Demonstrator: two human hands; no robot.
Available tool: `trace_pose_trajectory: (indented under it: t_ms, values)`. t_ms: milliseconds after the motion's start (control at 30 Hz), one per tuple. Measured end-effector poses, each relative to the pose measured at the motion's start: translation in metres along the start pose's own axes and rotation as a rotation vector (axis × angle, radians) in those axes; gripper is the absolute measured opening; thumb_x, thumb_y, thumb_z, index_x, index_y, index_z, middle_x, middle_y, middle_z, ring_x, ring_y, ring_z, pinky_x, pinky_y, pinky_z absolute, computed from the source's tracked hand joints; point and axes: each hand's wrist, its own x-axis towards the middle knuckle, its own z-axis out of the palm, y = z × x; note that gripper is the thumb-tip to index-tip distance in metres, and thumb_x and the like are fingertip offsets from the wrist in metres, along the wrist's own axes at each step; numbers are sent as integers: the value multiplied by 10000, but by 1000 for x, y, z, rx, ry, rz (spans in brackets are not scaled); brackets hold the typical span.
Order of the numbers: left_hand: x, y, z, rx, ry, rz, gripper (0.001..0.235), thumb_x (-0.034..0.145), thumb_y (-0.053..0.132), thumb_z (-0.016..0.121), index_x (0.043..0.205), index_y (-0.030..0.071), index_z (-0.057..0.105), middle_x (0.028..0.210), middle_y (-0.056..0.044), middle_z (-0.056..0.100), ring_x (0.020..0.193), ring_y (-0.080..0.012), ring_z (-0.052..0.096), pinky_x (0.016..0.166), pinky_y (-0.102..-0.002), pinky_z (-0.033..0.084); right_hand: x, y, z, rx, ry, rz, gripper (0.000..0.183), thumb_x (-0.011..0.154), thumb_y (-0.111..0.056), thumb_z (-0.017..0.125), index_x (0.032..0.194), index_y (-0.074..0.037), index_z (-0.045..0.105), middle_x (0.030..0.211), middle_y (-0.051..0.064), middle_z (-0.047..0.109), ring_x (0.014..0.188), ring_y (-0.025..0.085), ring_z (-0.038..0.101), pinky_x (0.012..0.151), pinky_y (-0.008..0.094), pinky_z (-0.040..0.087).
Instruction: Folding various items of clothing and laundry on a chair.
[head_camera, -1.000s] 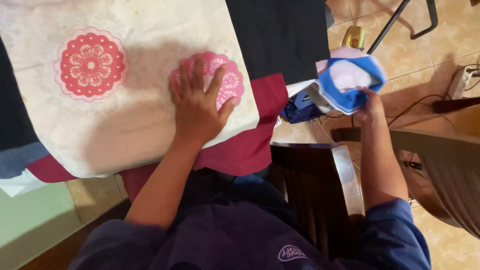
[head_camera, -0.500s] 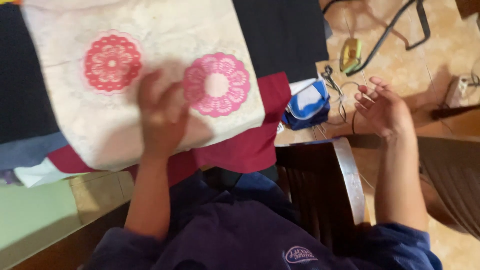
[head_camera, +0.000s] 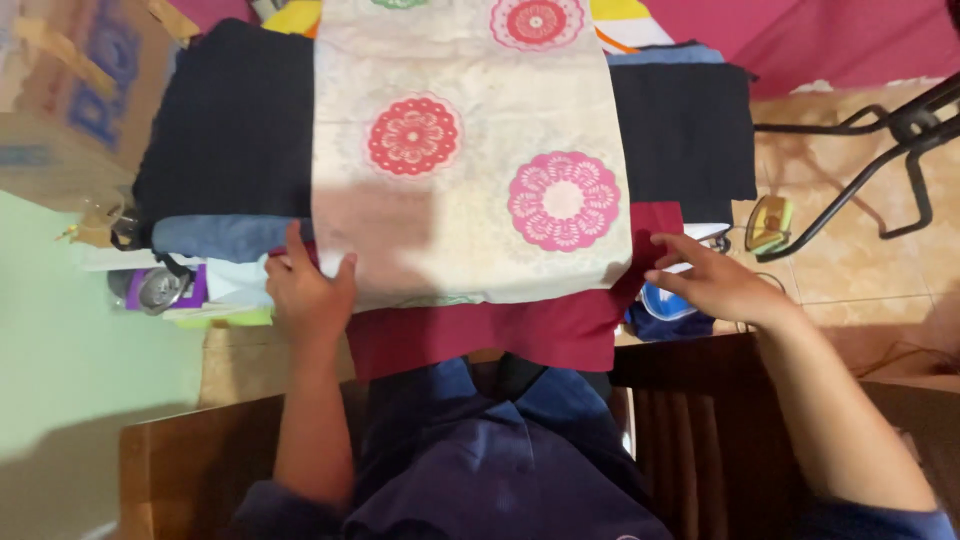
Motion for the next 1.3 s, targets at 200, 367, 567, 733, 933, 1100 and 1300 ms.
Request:
trace_pose_trajectory:
  t_ms: [200,367,567,733,933,1100,1300]
  values:
    - [-8,-18,29,6,-41,-9,679,838,529,806,1385,230,535,1087,-105,600,989,-367,696,824,-533,584,84,43,55,-264,276,101,721,859,-558,677,1395,-124,465,1138,160,752,1172,372,684,1047,506,500]
    - [-12,-24,43,-24,-26,45,519,895,603,724,1172,178,614,988,-88,637,923,-337,696,773,-487,587,104,51,78,-252,487,82,465,855,-478,694,1171,-139,722,998,144,772,1041,344,737,898,496,569]
    - [-31,-17,5,-473,-271,-90,349,1048,395,577,1169,79,661,1055,-176,669,1066,-411,672,901,-520,543,129,86,119,218,745,99,554,846,-469,828,1240,-207,541,1015,26,727,942,280,718,866,426,487]
    - [-41,-39,9,-423,-419,-96,387,967,517,680,1137,174,733,1055,-140,761,1063,-329,726,849,-462,590,120,87,151,526,873,-97,670,916,-308,846,1299,-138,324,1208,166,639,1140,300,652,970,448,498]
    - [-43,-80,45,-659,-544,-196,365,936,405,733,1143,105,731,939,-143,745,722,-232,751,708,-367,613,130,97,173,813,794,-189,605,942,-188,801,1353,-18,392,1106,123,570,961,212,583,848,324,521]
    - [-43,-69,5,-922,-449,-176,232,914,226,772,1048,39,736,829,-178,714,659,-238,716,606,-335,595,96,82,167,986,804,-386,401,1007,-101,680,1352,-67,478,1034,97,605,855,145,641,717,226,575]
    - [-40,-27,-67,-1215,-182,29,304,979,52,680,1265,15,583,883,-113,662,590,-135,628,572,-250,538,42,36,122,978,919,-763,265,1002,23,602,1244,-80,572,1071,102,638,820,110,651,728,210,603]
